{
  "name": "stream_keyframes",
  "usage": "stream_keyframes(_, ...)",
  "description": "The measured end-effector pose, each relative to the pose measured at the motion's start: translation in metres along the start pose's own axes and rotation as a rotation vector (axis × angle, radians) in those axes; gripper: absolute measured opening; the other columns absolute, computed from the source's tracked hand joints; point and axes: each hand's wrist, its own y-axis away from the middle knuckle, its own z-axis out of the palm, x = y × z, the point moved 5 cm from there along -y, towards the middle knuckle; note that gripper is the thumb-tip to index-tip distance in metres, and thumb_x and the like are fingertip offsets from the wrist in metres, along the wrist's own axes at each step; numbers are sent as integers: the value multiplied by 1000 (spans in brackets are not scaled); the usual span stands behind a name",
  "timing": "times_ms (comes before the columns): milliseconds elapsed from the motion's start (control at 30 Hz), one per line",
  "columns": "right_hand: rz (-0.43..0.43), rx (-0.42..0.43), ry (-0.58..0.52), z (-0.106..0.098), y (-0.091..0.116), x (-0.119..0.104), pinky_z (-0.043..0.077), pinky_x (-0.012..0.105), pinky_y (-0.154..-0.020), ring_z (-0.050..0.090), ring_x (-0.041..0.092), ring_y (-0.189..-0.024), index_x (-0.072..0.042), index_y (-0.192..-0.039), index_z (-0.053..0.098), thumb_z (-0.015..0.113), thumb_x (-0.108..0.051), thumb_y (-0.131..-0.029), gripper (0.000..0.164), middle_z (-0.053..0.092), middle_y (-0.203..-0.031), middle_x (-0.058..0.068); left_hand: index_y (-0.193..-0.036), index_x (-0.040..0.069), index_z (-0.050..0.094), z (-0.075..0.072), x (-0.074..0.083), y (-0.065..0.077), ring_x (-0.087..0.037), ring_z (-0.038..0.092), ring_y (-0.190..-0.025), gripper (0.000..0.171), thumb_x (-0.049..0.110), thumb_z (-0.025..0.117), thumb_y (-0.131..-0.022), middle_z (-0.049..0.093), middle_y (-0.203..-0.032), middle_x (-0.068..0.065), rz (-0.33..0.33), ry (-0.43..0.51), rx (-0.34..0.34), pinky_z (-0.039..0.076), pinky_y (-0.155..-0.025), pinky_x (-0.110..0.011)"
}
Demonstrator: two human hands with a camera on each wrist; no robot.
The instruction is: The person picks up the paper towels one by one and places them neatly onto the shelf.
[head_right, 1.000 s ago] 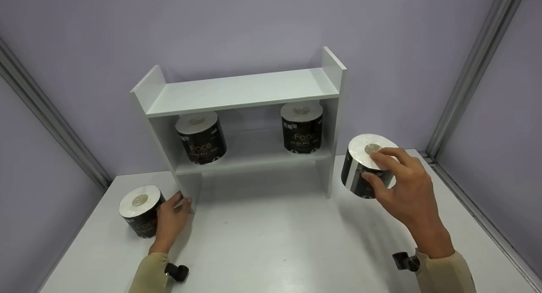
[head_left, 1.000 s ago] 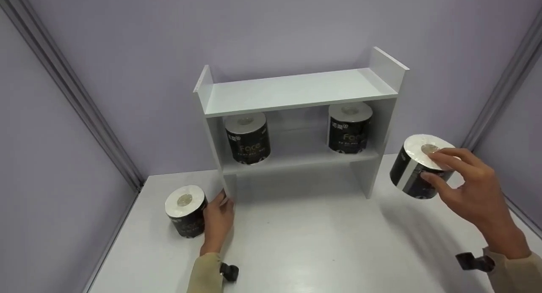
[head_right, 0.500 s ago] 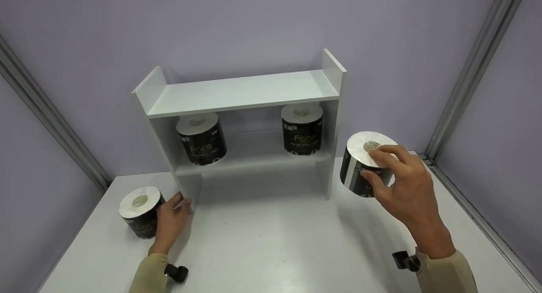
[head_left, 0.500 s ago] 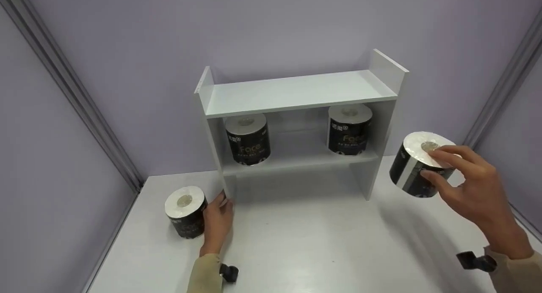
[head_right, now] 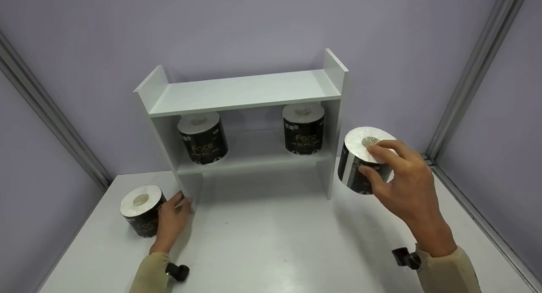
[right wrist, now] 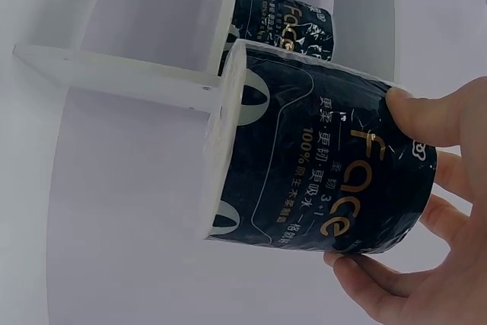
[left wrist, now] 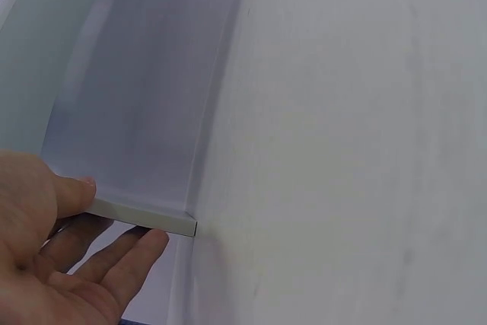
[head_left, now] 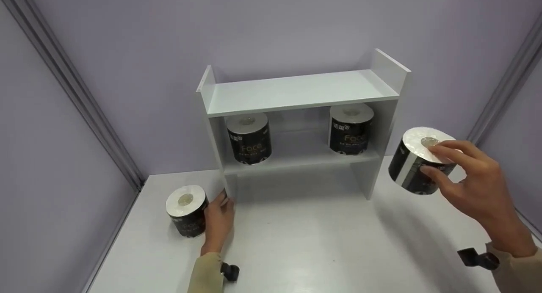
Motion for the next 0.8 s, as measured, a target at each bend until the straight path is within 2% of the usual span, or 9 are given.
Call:
stream_keyframes(367,10,4,22,2,-6,-7,33,2,-88,45,-24,-116,-8,-121,80,96,0,-72,52,74,-116,11,-145,-9,60,1,3,-1,-45,68,-127,41,-4,62,-104,65,-139,-32,8,6,-3,61,-105,-51)
stream_keyframes(567,17,8,62,3,-10,-14,37,13,-80,42,-25,-112,-9,-118,81,97,-5,-72,49,75,-116,9,-144,-10,60,0,3,0,-44,68,-127,41,-4,62,-104,65,-139,-33,11,-2,3,61,-105,-51)
stream_keyframes(667,11,11,74,4,-13,-17,39,21,-75,52,-12,-108,-10,-117,82,97,-8,-71,48,75,-116,9,-145,-8,61,-1,2,0,-43,68,-128,41,-4,61,-104,65,-139,-32,0,-9,4,60,-106,-51)
stream_keyframes(800,-2,4,88,5,-16,-21,37,28,-71,65,23,-103,-9,-114,82,98,-10,-70,47,75,-114,11,-145,-8,60,-1,0,0,-43,68,-128,41,-3,62,-104,65,-139,-32,-8,-11,3,61,-106,-51)
